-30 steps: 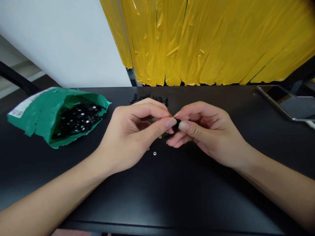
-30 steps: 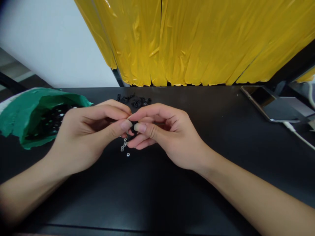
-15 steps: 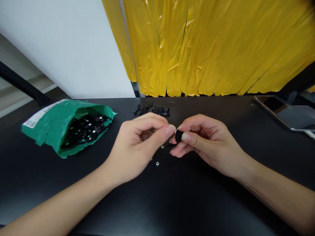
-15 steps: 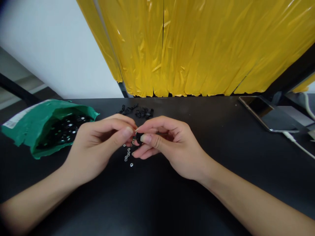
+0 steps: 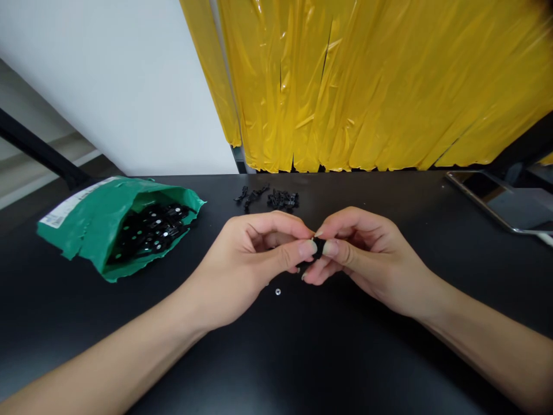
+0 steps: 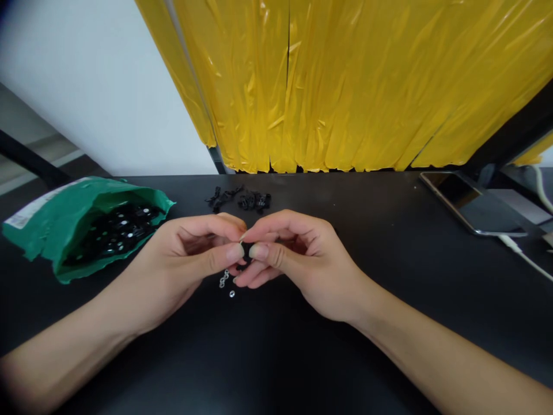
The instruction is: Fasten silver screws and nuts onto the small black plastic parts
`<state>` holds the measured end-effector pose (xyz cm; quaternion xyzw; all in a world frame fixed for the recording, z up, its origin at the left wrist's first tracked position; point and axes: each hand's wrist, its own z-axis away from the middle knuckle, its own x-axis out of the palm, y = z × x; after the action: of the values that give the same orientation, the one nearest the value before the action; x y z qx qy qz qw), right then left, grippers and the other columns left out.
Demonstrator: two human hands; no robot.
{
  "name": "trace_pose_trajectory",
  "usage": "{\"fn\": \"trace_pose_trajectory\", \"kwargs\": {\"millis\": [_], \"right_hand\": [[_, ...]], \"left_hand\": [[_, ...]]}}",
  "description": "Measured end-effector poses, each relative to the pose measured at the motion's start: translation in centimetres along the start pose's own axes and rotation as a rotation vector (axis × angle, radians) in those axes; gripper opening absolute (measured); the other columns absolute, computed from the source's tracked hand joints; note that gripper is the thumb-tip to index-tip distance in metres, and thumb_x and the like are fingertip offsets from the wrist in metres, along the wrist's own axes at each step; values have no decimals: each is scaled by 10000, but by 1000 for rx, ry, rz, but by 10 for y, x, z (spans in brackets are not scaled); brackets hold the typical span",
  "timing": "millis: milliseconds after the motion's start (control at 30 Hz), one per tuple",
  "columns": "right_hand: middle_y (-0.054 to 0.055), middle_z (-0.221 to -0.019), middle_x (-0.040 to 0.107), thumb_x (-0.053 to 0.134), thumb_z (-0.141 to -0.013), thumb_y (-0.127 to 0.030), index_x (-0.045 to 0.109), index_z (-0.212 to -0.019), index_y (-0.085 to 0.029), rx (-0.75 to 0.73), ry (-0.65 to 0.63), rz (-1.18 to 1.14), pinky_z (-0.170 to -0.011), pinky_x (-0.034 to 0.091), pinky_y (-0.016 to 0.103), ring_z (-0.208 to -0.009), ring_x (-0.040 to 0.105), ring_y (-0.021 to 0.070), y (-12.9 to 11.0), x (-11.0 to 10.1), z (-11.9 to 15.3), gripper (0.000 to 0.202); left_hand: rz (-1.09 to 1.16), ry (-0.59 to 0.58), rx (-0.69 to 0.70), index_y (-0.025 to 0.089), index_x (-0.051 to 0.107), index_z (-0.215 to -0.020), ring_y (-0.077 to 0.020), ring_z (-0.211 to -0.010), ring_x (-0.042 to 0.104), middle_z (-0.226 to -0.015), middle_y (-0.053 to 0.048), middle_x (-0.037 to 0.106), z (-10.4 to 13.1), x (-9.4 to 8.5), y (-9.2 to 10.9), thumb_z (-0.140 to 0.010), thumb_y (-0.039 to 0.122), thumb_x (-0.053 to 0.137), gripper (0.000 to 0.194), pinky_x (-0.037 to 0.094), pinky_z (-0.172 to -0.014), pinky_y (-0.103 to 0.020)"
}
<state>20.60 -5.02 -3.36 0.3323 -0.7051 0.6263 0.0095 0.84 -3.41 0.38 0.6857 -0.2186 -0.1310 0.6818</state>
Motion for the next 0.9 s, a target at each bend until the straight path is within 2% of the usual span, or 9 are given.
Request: {"fn": "trace_pose_trajectory", "kwargs": {"millis": [100, 200, 233, 333, 467, 567, 767, 900], "right_hand": [[-22, -864, 829, 772, -957, -194, 782, -1003, -261, -2, -19, -5, -740, 699, 228, -781, 833, 153, -1, 0, 1, 81], [-26, -871, 822, 760, -967, -188, 782, -1014, -273, 8, -24, -13, -753, 698, 229, -787, 832, 146, -3, 1, 1, 99], [-25, -873, 819, 761, -967, -190, 781, -1012, -272, 9, -18, -13, -753, 697, 229, -786, 832, 148, -3, 1, 1, 96], [-23, -864, 813, 775, -956, -207, 783, -994, -267, 7, 1, -11, -738, 695, 225, -769, 831, 152, -4, 3, 1, 72], [-45, -864, 810, 784, -949, -202, 790, -987, -284, 10, -5, -20, -748, 697, 225, -759, 828, 136, -3, 3, 1, 90], [-50, -868, 808, 778, -955, -199, 791, -994, -286, 14, -9, -31, -749, 697, 224, -763, 828, 132, -1, 2, 1, 95], [-49, -875, 815, 757, -977, -230, 783, -1008, -299, 38, -28, -42, -750, 692, 220, -771, 826, 127, -2, 1, 4, 80], [-61, -901, 814, 743, -989, -239, 778, -1019, -321, 49, -35, -36, -762, 689, 218, -783, 823, 113, -4, 0, 4, 95]], "left_hand": [[70, -39, -26, 217, 830, -886, -94, -695, 680, -822, -6, 749, 1, -3, -3, -806, 211, 895, 104, 576, -646, -182], [27, -56, 25, 254, 841, -959, -97, -716, 688, -819, -12, 770, 1, -6, -3, -883, 260, 835, 76, 575, -666, -181], [-16, -48, 66, 245, 838, -940, -101, -716, 684, -820, -18, 768, 0, -6, -3, -913, 288, 806, 60, 573, -662, -187], [-220, 19, 231, 195, 806, -808, -121, -721, 669, -821, -36, 742, 0, -3, -1, -955, 310, 751, 194, 562, -635, -214], [-420, 93, 390, 186, 788, -767, -119, -760, 669, -840, -20, 725, 3, 1, 1, -883, 175, 810, 119, 529, -622, -199], [-400, 86, 343, 183, 796, -791, -102, -779, 665, -871, -9, 723, 5, 2, 2, -855, 118, 820, 95, 524, -642, -176], [-144, 37, 145, 164, 799, -790, -65, -752, 650, -858, 16, 703, 6, 5, 5, -826, 83, 837, 96, 537, -659, -126], [-64, -42, 105, 161, 815, -826, -51, -767, 666, -876, 14, 702, 5, 3, 7, -903, 95, 769, 111, 560, -705, -107]]}}
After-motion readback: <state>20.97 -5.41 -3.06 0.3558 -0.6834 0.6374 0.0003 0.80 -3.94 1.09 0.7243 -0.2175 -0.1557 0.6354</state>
